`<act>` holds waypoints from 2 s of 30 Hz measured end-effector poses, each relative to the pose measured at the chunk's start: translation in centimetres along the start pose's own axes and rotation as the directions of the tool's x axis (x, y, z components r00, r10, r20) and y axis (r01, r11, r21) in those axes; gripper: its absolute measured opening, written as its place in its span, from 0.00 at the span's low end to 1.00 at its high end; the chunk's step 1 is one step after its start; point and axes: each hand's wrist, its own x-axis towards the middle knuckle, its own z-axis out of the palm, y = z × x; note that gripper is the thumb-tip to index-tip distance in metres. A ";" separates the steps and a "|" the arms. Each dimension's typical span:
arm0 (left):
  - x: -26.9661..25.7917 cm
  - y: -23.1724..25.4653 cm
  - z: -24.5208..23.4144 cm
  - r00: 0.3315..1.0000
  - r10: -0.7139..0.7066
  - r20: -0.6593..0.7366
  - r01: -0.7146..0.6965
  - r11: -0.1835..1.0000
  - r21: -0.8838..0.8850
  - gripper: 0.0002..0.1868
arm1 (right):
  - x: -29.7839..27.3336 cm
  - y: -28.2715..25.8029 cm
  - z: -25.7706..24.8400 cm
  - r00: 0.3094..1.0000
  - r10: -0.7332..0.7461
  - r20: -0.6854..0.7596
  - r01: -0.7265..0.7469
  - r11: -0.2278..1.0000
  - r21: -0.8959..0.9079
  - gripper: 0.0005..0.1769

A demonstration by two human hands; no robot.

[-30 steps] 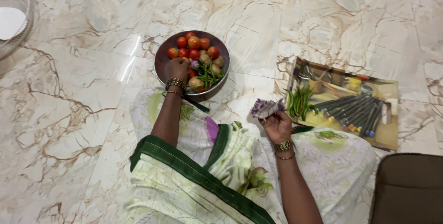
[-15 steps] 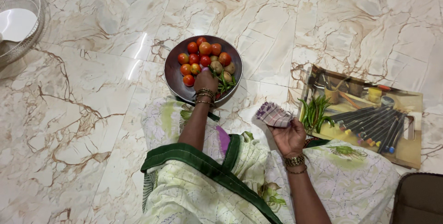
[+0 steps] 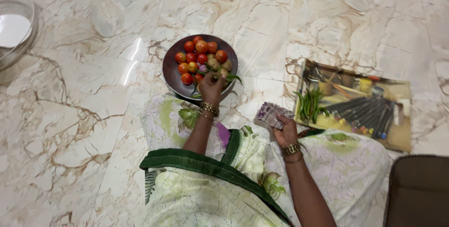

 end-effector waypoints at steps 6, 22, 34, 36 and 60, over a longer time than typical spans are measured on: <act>-5.9 2.2 1.5 0.979 -0.060 0.195 0.026 0.985 0.173 0.13 | -2.6 0.2 1.3 0.988 -0.130 -0.083 0.120 0.986 -0.120 0.14; -6.8 1.5 3.9 0.977 -0.085 0.197 0.133 0.960 -0.246 0.10 | -4.8 0.4 3.4 0.933 -0.253 -0.257 0.179 0.944 -0.278 0.10; -7.1 6.7 3.3 0.939 -0.302 0.162 0.340 0.763 -0.550 0.09 | -4.7 0.6 16.4 0.771 -0.523 -0.365 0.417 0.846 -0.331 0.13; -6.3 6.2 2.8 0.939 -0.327 0.105 0.327 0.760 -0.562 0.08 | -3.4 0.5 17.3 0.734 -0.595 -0.326 0.483 0.796 -0.365 0.13; -6.2 -3.9 1.8 0.853 -0.516 -0.085 0.415 0.767 -0.489 0.09 | 5.1 -6.0 29.1 0.681 -0.662 -0.314 0.377 0.684 -0.624 0.03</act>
